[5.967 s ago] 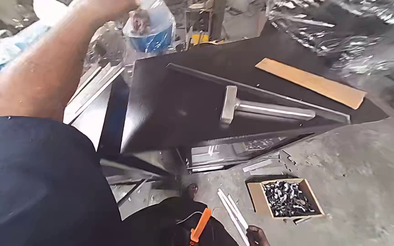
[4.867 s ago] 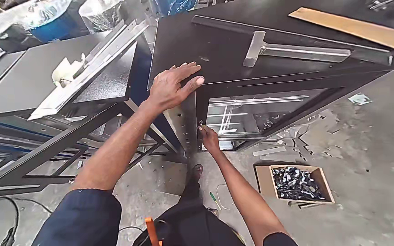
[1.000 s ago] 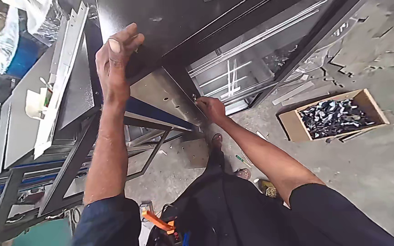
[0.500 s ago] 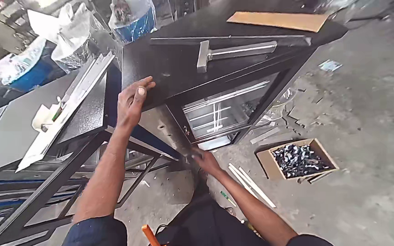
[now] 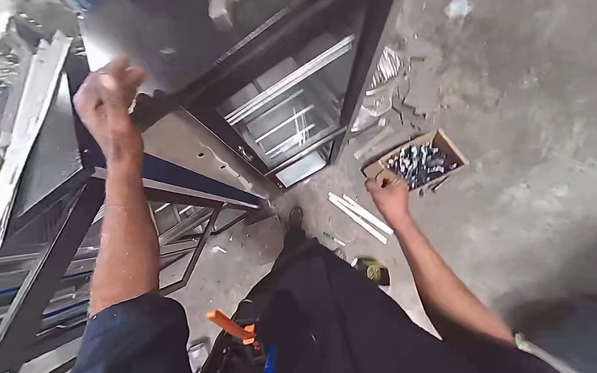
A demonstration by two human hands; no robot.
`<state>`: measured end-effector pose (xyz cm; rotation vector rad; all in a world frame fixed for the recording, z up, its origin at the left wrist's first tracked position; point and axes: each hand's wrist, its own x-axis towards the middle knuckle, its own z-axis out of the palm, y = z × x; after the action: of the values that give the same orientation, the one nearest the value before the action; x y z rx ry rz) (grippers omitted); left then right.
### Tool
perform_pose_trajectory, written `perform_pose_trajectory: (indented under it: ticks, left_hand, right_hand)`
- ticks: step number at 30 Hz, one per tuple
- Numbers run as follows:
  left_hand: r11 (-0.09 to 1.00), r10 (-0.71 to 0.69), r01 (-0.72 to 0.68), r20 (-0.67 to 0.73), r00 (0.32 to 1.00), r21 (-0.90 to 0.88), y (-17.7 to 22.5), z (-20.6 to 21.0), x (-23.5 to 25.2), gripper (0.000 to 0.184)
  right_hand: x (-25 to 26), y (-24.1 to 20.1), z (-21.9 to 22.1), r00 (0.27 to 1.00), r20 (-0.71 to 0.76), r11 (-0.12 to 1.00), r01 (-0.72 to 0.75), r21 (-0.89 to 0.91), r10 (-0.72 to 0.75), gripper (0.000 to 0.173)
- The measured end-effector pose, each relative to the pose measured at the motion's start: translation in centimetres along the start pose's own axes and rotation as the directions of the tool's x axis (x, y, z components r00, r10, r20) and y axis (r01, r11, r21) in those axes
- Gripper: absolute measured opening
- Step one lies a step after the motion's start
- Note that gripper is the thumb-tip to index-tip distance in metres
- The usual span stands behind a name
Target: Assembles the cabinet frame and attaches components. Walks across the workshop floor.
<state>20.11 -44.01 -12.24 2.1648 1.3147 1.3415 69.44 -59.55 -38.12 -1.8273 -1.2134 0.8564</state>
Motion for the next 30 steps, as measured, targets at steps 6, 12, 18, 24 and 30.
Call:
perform_pose_trajectory:
  ticks: [6, 12, 18, 24, 30]
  left_hand:
    - [0.910, 0.408, -0.409, -0.026, 0.913, -0.062, 0.8, 5.0, -6.4, 0.053]
    - [0.973, -0.185, 0.228, 0.695, 0.695, 0.032, -5.7, 20.5, -20.5, 0.048]
    - [0.950, -0.264, 0.181, 0.964, 0.028, 0.255, -13.9, 29.3, -31.1, 0.052]
    - [0.950, -0.239, 0.100, 0.897, -0.373, 0.295, -15.6, 33.5, -36.8, 0.053]
    - [0.916, -0.305, 0.104, 0.839, -0.451, 0.389, -16.3, 37.3, -43.9, 0.069]
  right_hand:
    - [-5.6, 8.6, -1.0, 0.978, -0.208, 0.964, 0.046, 0.263, 0.010, 0.007]
    - [-18.7, 17.9, 1.2, 0.715, -0.048, 0.685, -0.646, 0.338, 0.698, 0.040]
    - [-25.8, 18.0, 7.5, 0.579, 0.082, 0.582, -0.785, -0.214, 0.811, 0.043]
    - [-20.8, 17.6, 16.0, 0.682, 0.178, 0.695, -0.718, -0.021, 0.710, 0.042]
    - [-6.7, 20.6, 24.6, 0.744, 0.532, 0.863, -0.503, 0.049, 0.404, 0.039]
